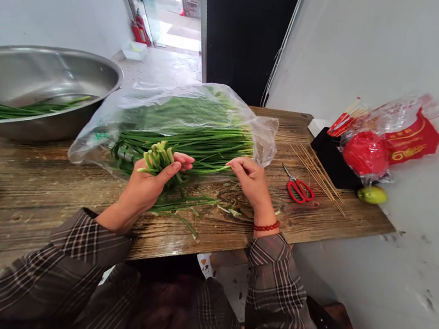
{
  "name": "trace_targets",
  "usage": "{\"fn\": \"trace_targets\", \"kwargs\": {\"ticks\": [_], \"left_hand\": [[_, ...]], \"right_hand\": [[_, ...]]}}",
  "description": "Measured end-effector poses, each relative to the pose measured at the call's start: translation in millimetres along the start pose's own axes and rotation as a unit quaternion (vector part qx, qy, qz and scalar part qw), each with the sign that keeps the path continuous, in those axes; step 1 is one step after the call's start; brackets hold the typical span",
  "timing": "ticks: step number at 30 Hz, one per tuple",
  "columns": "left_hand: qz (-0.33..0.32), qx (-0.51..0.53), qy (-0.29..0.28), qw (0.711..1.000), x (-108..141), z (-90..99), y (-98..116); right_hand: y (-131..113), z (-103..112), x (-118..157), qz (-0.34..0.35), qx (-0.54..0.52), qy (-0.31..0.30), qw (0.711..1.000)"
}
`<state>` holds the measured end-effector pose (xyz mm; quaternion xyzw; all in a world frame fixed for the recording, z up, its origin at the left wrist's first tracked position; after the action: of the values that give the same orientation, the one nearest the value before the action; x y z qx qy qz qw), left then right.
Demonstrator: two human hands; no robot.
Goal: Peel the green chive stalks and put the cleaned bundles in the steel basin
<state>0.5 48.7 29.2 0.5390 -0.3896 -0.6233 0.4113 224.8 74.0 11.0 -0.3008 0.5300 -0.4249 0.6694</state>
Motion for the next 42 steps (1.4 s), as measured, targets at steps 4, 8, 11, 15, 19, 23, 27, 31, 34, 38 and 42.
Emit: {"fn": "trace_targets", "kwargs": {"ticks": [4, 8, 11, 15, 19, 23, 27, 31, 34, 38, 42], "left_hand": [[-0.012, -0.087, -0.074, 0.993, 4, -17.8, 2], [-0.029, -0.185, -0.124, 0.974, 6, -33.0, -7], [-0.029, -0.214, -0.132, 0.967, 5, -36.1, -12], [-0.023, -0.211, -0.126, 0.969, 4, -32.8, -15], [-0.011, -0.197, -0.114, 0.974, 3, -26.9, -19], [-0.004, -0.161, -0.091, 0.983, 2, -20.2, -18], [-0.009, -0.080, -0.013, 0.997, -4, -2.7, -10], [-0.030, -0.010, 0.058, 0.998, -8, 17.6, 2], [-0.043, 0.030, 0.062, 0.997, -9, 24.0, 11], [-0.051, 0.059, 0.064, 0.995, -9, 28.0, 15], [-0.037, 0.116, 0.070, 0.990, -12, 33.2, 11]], "right_hand": [[-14, -14, 4, 0.052, 0.017, -0.035, 0.998], [-23, -29, 10, 0.089, 0.017, -0.062, 0.994], [-26, -34, 12, 0.107, 0.035, -0.048, 0.993], [-23, -29, 12, 0.091, 0.057, 0.005, 0.994], [-12, -8, 13, 0.041, 0.067, 0.133, 0.988], [-7, -9, 11, 0.058, 0.070, 0.098, 0.991], [-11, -2, 9, 0.070, 0.126, 0.116, 0.983], [-45, -21, 25, 0.104, 0.120, -0.001, 0.987], [-78, -67, 61, 0.129, 0.083, -0.203, 0.967], [-84, -117, 101, 0.157, 0.058, -0.397, 0.902], [-29, -102, 72, 0.104, 0.113, -0.292, 0.944]]}}
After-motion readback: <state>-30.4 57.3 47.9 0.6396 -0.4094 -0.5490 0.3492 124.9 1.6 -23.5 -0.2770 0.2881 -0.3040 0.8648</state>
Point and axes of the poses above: each hand's wrist, its own x-axis away from the middle knuckle, its own z-axis out of the back of the hand, y = z × x, the point moved 6 cm from there along -x, towards the middle knuckle
